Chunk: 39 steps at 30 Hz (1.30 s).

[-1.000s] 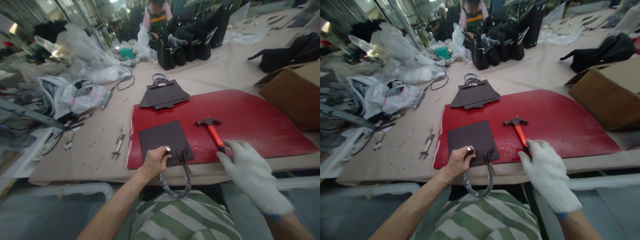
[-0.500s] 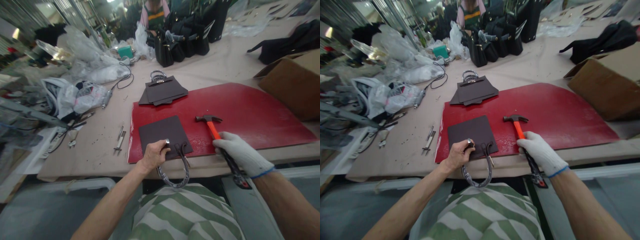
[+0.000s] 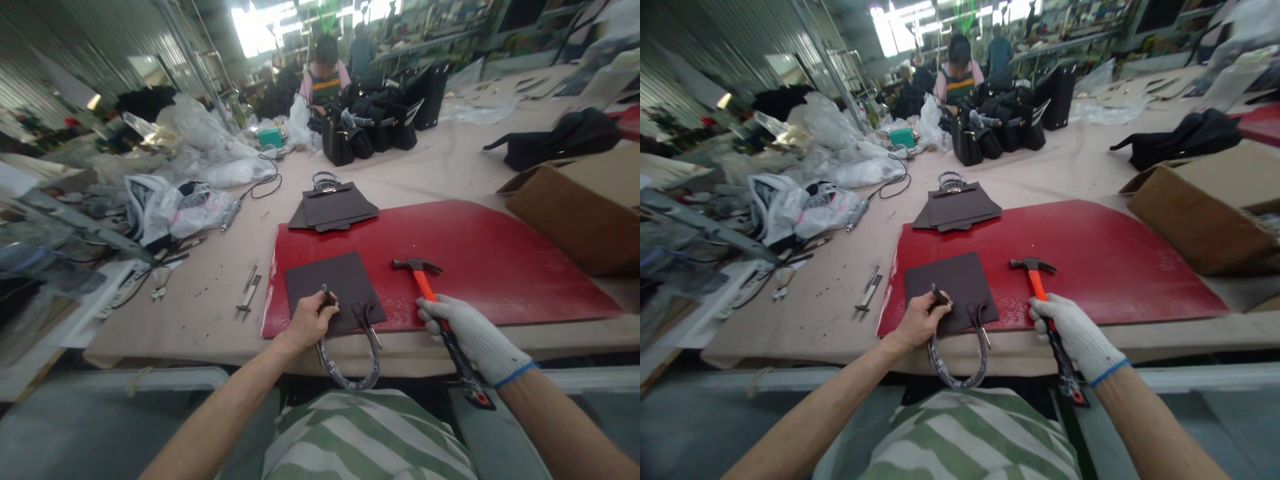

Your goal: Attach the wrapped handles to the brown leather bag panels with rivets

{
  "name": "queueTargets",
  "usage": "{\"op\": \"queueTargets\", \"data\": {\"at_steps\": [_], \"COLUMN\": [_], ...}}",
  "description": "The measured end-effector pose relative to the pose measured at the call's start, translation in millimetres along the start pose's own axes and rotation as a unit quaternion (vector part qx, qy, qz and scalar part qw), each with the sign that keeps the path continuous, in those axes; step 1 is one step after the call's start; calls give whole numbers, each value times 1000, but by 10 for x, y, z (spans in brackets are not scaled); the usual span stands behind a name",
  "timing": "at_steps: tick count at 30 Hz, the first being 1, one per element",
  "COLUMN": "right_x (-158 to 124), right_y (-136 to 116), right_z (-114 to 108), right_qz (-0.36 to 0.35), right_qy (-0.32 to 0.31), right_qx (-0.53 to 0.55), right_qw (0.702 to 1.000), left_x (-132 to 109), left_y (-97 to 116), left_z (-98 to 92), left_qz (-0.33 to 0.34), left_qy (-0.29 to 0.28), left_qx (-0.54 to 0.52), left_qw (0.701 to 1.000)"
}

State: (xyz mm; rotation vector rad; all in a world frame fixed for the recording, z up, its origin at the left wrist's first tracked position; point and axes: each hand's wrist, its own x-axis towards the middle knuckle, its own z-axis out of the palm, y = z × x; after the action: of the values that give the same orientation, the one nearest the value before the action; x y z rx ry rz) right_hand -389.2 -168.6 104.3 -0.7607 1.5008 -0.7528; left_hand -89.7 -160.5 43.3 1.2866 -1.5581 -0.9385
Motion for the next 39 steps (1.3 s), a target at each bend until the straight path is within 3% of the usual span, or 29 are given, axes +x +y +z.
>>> {"op": "queueTargets", "data": {"at_steps": [4, 7, 14, 24, 39], "right_x": [-13, 17, 65, 24, -12], "right_y": [6, 35, 78, 47, 7], "right_z": [-11, -38, -76, -44, 2], "right_qz": [11, 17, 27, 44, 41], "right_qy": [8, -7, -25, -13, -5], "right_qx": [28, 35, 63, 87, 88], "right_qw": [1000, 999, 997, 995, 995], "left_x": [124, 153, 12, -77, -104], "left_y": [5, -29, -120, -73, -72], "left_z": [-139, -233, -180, -47, 12], "left_qz": [-123, -159, -156, -97, -48], "left_qy": [103, 128, 77, 46, 42], "left_qx": [-201, -262, -212, -145, -72], "left_qw": [966, 943, 962, 984, 995]}}
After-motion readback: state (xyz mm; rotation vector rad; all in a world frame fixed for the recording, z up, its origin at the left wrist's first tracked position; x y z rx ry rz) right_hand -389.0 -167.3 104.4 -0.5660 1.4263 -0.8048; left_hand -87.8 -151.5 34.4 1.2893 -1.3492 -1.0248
